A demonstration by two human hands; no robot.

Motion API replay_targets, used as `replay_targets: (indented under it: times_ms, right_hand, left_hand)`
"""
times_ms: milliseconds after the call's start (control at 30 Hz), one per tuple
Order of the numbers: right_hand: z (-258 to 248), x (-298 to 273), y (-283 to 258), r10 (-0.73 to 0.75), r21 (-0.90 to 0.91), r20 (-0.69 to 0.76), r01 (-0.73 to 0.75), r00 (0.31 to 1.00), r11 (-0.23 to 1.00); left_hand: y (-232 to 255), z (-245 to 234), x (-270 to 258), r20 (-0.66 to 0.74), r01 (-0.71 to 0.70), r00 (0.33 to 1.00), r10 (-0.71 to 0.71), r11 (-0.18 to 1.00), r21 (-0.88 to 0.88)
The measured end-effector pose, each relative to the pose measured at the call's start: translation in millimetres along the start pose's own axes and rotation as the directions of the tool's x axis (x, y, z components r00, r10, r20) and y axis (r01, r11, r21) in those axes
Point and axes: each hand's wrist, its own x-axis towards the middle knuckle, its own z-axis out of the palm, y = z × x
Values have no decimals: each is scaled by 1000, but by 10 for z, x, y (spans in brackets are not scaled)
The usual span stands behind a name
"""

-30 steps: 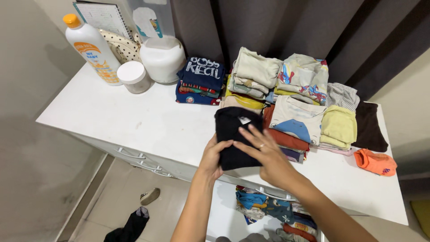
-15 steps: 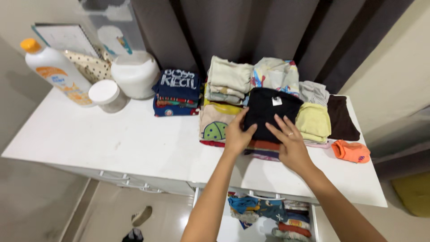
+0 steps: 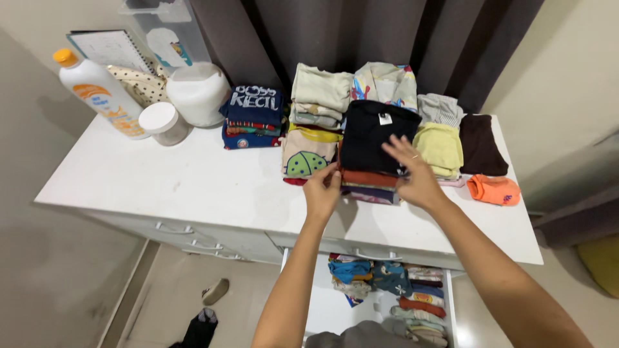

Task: The person folds various baby clothes and places them into a white drawer. They handle items one by one, including shirts, pants, and socks, folding them neatly before stacking them inside the drawer.

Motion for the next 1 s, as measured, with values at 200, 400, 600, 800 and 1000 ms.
replay_targets:
  times_ms: [200,400,600,800,1000]
  right_hand:
    - [-31,-414,-126,-6,96,-382,47,924,994]
    - [220,-1145,-31,100,276,-323,-8,941,961]
    - [578,-1967,73,141,322,-92,-104,986,941]
    - [915,-2747,397,458,160,204,-491,865,856]
    - [1424,-3664,561,503,71,289,-542,814,837]
  left_hand:
    - [-9,-393,-532,-99,91,990,-101,990,-107]
    - [-224,-743,-1331,-199,240,951,-238,971,-16]
    - [-797,-808,-2078,-67,368,930,-362,907,203]
    - [-1384,-819,-2824,200,457,779,-595,755,470]
    - [-1673,-919,-3622,240,470,729,-641,724,505]
